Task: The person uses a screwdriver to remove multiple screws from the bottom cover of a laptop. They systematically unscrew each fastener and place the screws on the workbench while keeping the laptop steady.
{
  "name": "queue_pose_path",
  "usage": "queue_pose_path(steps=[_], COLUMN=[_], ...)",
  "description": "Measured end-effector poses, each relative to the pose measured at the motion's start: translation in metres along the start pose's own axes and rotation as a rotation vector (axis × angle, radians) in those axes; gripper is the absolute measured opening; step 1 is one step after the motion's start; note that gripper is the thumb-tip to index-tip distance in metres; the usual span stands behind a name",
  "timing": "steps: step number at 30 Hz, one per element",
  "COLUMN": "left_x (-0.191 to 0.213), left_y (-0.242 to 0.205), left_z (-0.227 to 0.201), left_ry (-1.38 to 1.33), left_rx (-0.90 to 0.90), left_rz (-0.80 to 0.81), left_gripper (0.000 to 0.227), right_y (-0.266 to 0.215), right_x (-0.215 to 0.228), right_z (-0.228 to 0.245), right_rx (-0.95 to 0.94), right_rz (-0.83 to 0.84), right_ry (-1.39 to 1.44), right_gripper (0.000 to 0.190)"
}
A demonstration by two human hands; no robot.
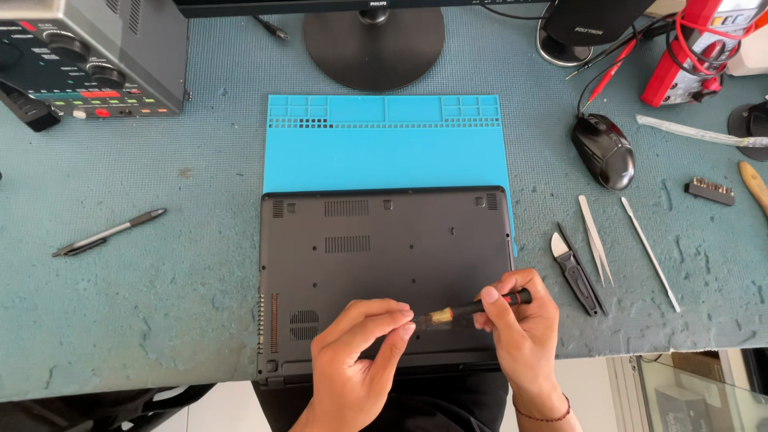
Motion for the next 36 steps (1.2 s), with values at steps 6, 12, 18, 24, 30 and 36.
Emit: queue_pose_path(steps=[6,12,18,24,30,36], left_x=[-0.001,0.003,0.009,0.008,0.008,0.007], left_y=[-0.002,-0.001,0.0,-0.004,0.001,0.003], left_z=[-0.003,-0.003,-0.004,0.002,0.002,-0.002], left_ry=[-0.02,-0.05,-0.064,0.042,0.021,-0.046], left_rx=[-0.035,-0.066,-0.109,-0.212,-0.149,-0.108], left_rz=[0.056,0.045,0.066,0.053,0.126,0.1], left_gripper=[0.006,0.008,0.01,0.017,0.015,0.03], right_y=[-0.006,-0.009,-0.013,-0.017,-0.015,-0.014], right_x=[-0.004,-0.008,-0.012,-0.017,-0.019,-0.02], right_z=[0.009,0.016,0.021,0.026,0.031,0.033], right_rx=[0.04,0.094,0.106,0.125,0.19,0.215], right_rz=[0.005,0.036,0.039,0.055,0.057,0.073], right_ry=[-0.095,-0.106,-0.086,-0.091,-0.057,-0.027], right_gripper=[0.017,0.016,0.018,0.019,0.017,0.016])
Point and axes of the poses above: each hand's wrist, its own y-axis towards the middle knuckle, its own x-axis out of the back of the hand, z = x × y, the point moved 2 cm from there along y, towards the middle knuckle, and after that the axes turned 12 degrees about -y, right-handed, at the moved point
